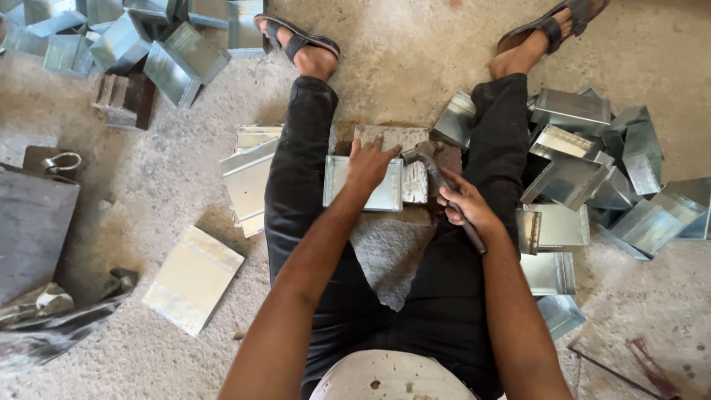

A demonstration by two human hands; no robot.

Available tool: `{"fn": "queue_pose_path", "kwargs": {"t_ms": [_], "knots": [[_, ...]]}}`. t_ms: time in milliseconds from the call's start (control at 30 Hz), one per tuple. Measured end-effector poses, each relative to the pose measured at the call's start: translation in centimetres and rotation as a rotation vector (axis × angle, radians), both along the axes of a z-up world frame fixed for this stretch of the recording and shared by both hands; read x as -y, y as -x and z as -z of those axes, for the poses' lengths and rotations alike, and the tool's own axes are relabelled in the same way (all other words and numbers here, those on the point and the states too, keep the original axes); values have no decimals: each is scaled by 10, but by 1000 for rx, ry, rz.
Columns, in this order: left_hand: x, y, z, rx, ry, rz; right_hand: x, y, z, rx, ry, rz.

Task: The person sits on the floor and repeatedly hammers small rectangular metal pieces placed on a block. They pick up pieces from a pile, position them on the block, strike them with a hammer, and then move them aside.

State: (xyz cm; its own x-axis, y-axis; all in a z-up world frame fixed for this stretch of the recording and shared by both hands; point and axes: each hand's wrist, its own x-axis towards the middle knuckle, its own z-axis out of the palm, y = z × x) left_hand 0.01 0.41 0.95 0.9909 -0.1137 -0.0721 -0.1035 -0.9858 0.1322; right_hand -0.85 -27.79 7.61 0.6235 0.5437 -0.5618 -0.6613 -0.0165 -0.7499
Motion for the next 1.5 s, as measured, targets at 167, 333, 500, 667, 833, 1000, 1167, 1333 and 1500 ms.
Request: {"fn": "queue_pose_path", "kwargs": {"t_ms": [167, 333, 500, 667, 833, 1000, 1167, 1333, 1500], "knots": [[-6, 16, -24, 5, 54, 40, -23, 27, 8, 287, 112, 130], [-2, 15, -27, 46, -42, 27, -40, 62, -37, 627, 167, 200], [1, 8, -15, 15, 18, 55, -46, 91, -61, 793, 320, 159], [4, 14, 4, 55, 31, 20, -40, 85, -36, 1084, 598, 5], [5, 16, -12, 122, 33, 39, -34, 82, -22, 1204, 574, 79], [7, 35, -90, -28, 83, 43, -40, 81, -16, 988, 594, 100], [22, 61, -139, 465, 5, -24, -42, 78, -11, 958, 529, 114], [18, 56, -129, 329, 18, -85, -43, 83, -33, 795, 401, 187], [19, 54, -122, 422, -40, -85, -41, 97, -93, 737, 244, 347]]}}
